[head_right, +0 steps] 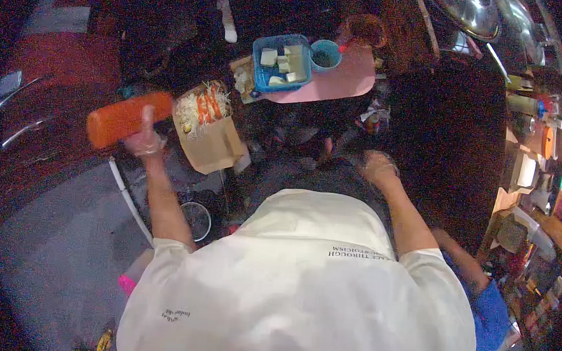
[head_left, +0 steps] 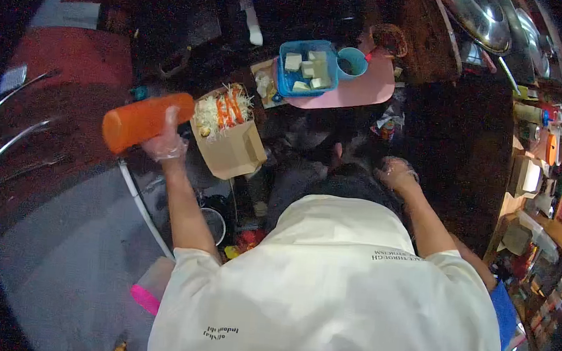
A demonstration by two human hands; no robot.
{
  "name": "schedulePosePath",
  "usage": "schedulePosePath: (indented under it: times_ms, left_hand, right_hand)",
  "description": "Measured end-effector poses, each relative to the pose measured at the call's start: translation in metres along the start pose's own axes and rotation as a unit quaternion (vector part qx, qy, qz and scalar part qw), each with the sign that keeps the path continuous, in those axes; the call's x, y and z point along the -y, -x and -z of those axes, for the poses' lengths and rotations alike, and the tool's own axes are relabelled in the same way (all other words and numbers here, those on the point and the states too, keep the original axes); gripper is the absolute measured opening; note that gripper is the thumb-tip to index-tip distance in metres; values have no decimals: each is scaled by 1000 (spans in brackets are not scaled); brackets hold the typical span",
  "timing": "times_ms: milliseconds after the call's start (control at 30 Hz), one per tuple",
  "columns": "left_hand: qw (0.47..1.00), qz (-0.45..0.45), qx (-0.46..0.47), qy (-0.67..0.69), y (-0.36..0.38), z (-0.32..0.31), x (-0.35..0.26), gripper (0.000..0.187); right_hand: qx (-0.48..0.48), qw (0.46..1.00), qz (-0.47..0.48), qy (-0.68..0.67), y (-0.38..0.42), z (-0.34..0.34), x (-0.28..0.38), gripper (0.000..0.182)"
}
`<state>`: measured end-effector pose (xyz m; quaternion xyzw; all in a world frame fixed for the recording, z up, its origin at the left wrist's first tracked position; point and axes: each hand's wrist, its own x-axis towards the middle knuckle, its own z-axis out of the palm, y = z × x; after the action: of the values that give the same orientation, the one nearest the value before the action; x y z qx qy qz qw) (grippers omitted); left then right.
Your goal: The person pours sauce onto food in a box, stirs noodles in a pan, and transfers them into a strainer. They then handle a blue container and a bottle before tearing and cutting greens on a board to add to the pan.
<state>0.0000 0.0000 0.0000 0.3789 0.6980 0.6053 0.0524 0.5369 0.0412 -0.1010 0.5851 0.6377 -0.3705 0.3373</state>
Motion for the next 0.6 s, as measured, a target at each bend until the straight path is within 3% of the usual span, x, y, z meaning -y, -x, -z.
schedulePosePath:
  times_ms: [100, 133, 233, 267, 333, 367, 433, 500, 533, 600]
  left_hand:
    - [997, -15, 45, -62, 4, 6, 10, 60]
    - [991, 44, 68, -111, 8, 1, 7, 58]
    - [999, 34, 20, 7, 8, -24, 22, 51]
    - [994, 92, 34, 46, 5, -16, 60, 49]
    - [984, 153, 47, 77, 7, -10, 60, 46]
    - [992, 37, 101, -71, 8, -7, 59, 45]
    - [961, -79, 151, -218, 14, -10, 32, 44]
    - [993, 93, 61, -38, 23, -17, 10, 45]
    - [995, 57, 67, -45, 28, -11, 9, 43]
    - [996, 71, 55, -27, 40, -5, -3, 42]
  right_hand:
    - [-41, 999, 18, -31, -3, -1, -7, 58]
    - [-37, 999, 15, -16, -2, 1, 2, 57]
    - [-45, 999, 21, -17, -3, 7, 9, 56]
    - [-48, 998, 21, -33, 3, 4, 6, 56]
    - [-54, 998, 12, -30, 11, 4, 11, 56]
    - [-66, 997, 7, -25, 12, 7, 13, 56]
    - [-40, 999, 4, -35, 12, 8, 14, 56]
    - [-22, 999, 1, -46, 10, 10, 14, 56]
    - [-41, 999, 1, -30, 12, 6, 11, 56]
    - [-62, 998, -4, -15, 6, -5, 3, 57]
